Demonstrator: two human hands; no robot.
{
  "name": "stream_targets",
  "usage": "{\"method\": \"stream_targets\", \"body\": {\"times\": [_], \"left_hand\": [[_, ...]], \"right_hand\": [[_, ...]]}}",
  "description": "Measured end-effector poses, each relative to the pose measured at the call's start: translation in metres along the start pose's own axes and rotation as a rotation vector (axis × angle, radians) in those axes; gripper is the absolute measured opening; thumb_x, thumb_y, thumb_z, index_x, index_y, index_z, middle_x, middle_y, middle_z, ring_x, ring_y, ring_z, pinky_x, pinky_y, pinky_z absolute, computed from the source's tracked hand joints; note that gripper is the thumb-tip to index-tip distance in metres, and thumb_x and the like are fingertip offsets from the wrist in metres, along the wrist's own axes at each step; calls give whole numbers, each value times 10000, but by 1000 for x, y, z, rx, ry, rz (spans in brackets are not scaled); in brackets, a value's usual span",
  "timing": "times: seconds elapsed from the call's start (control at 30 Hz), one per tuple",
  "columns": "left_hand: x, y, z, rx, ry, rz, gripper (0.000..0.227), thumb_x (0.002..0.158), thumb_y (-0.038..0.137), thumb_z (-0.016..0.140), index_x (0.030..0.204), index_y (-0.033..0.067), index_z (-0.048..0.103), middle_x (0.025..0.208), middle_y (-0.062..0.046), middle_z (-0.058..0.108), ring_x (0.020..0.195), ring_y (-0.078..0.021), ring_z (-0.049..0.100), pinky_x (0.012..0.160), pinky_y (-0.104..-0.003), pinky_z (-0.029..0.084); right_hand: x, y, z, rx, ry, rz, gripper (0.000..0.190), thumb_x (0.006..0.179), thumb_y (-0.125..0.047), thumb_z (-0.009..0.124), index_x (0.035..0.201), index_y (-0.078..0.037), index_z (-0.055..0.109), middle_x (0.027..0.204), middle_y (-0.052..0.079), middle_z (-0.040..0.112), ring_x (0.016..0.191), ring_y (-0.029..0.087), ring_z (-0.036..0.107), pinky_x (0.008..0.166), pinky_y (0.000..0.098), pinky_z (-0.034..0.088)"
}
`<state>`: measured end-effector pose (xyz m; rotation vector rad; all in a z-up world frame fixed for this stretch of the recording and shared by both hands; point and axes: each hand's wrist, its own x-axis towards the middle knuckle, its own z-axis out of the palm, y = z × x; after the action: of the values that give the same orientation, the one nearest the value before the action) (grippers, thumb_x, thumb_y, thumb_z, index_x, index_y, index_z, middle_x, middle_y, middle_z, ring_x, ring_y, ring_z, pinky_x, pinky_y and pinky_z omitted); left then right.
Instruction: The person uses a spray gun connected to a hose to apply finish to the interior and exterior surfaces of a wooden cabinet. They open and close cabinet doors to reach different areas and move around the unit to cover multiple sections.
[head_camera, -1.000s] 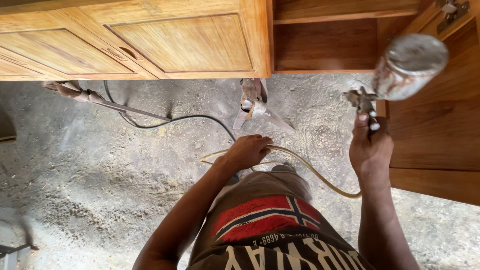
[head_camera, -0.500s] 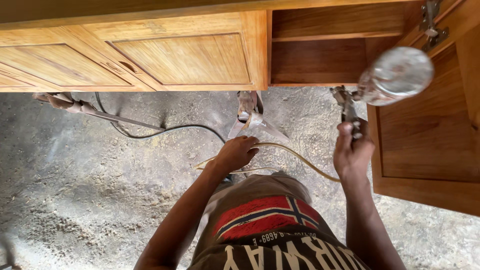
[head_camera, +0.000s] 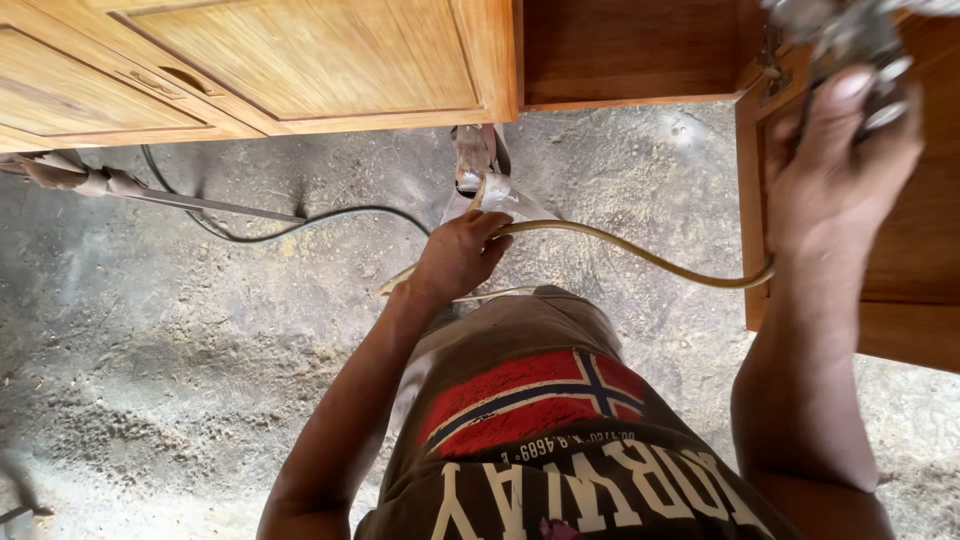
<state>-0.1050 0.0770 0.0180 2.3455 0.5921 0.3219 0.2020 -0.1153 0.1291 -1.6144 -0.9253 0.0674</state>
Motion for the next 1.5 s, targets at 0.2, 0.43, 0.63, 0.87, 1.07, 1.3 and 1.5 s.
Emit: {"method": "stream_targets", "body": {"times": [0.2, 0.43, 0.63, 0.87, 1.07, 1.3, 1.5], "left_hand": [[3, 22, -15, -60, 5, 102, 286, 928, 173, 724, 1178, 55, 653, 962, -154, 712, 785, -316, 727, 707, -435, 586], [-1, 8, -35, -64, 4, 45, 226, 927, 159, 724, 1116, 51, 661, 938, -170, 712, 791, -345, 718, 692, -456, 564], [-5, -4, -34, -35, 0, 15, 259, 931, 178, 725, 1146, 49, 660, 913, -174, 710, 744, -343, 717, 661, -453, 578], [-6, 0, -40, -26, -25, -14, 276, 945, 173, 719, 1181, 45, 658, 916, -167, 714, 725, -310, 723, 652, -434, 586], [1, 0, -29, -107, 16, 101, 302, 933, 163, 718, 1196, 33, 648, 1003, -167, 715, 778, -299, 742, 687, -426, 591], [-4, -19, -35, -45, -101, 9, 350, 936, 242, 727, 1232, 66, 667, 1058, -185, 712, 859, -363, 720, 777, -461, 575], [-21, -85, -68, -141, -39, 151, 361, 898, 201, 742, 1216, 40, 683, 1121, -197, 701, 1036, -402, 666, 883, -459, 541]], "right_hand": [[28, 29, -1, -121, 163, 1, 630, 1193, -513, 442, 1428, 61, 556, 919, 56, 562, 704, 100, 564, 598, 247, 487], [18, 42, 31, -114, 183, -13, 643, 1158, -569, 489, 1358, 39, 545, 879, 4, 618, 697, 79, 622, 585, 253, 564], [10, 26, 63, 42, 15, 124, 617, 1163, -603, 539, 1261, 6, 545, 781, -12, 591, 560, 65, 531, 459, 240, 468], [26, 20, 66, -78, 17, 37, 614, 1131, -606, 493, 1298, -17, 542, 828, -19, 636, 601, 54, 579, 476, 228, 488], [34, 49, 47, -213, 166, -150, 588, 1146, -530, 425, 1268, 41, 493, 880, 51, 670, 657, 69, 636, 532, 238, 551], [-50, 15, 58, -487, 276, 23, 392, 1237, -332, 482, 1159, 52, 495, 828, 105, 668, 630, 130, 608, 531, 308, 455], [-163, -34, 113, -366, 119, 294, 565, 1093, -487, 438, 1220, 49, 560, 675, 73, 599, 479, 150, 510, 385, 304, 371]]}}
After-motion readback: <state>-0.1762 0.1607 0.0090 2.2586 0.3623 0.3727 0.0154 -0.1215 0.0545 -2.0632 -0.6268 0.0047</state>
